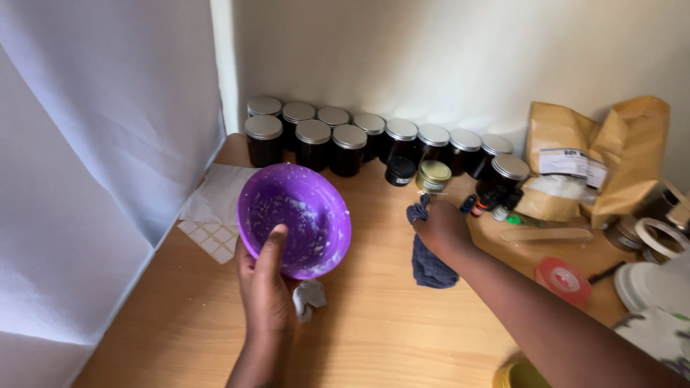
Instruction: Cleaning various small plastic and metal containers and lids using wipes in a candle studio workspace.
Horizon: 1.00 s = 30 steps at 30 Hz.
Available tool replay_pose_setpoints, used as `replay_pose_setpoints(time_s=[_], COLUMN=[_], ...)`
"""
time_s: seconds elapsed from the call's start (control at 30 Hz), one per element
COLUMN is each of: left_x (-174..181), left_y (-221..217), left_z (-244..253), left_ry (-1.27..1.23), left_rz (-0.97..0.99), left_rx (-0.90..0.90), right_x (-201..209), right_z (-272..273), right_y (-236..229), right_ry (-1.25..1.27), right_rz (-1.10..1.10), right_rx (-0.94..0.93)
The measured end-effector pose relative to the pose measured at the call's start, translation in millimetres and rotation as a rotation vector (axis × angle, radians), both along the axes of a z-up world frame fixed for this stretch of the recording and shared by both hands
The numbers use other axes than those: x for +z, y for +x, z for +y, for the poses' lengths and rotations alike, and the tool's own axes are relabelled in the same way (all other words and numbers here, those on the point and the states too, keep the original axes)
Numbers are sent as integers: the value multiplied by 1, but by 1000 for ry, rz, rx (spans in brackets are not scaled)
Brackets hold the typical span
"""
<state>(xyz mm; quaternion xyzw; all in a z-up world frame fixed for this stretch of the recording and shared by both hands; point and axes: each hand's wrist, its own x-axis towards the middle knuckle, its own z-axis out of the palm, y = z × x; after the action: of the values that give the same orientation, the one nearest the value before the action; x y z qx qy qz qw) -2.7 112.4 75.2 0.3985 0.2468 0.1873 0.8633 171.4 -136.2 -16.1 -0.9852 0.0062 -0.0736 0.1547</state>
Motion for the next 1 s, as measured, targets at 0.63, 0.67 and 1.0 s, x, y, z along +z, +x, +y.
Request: replay_pose_setpoints(time_s=[0.63,0.67,1.0], left_x=[6,4,7], left_y=[4,4,-10], left_z=[41,42,54], left_ry=[3,-9,78], left_rz=[67,42,49], left_rx=[176,191,192], right_x=[23,26,64], right_z=[123,125,105], right_y=[53,52,-12], right_ry=[46,56,97], right_rz=[-29,54,483], right_rx=[620,640,737])
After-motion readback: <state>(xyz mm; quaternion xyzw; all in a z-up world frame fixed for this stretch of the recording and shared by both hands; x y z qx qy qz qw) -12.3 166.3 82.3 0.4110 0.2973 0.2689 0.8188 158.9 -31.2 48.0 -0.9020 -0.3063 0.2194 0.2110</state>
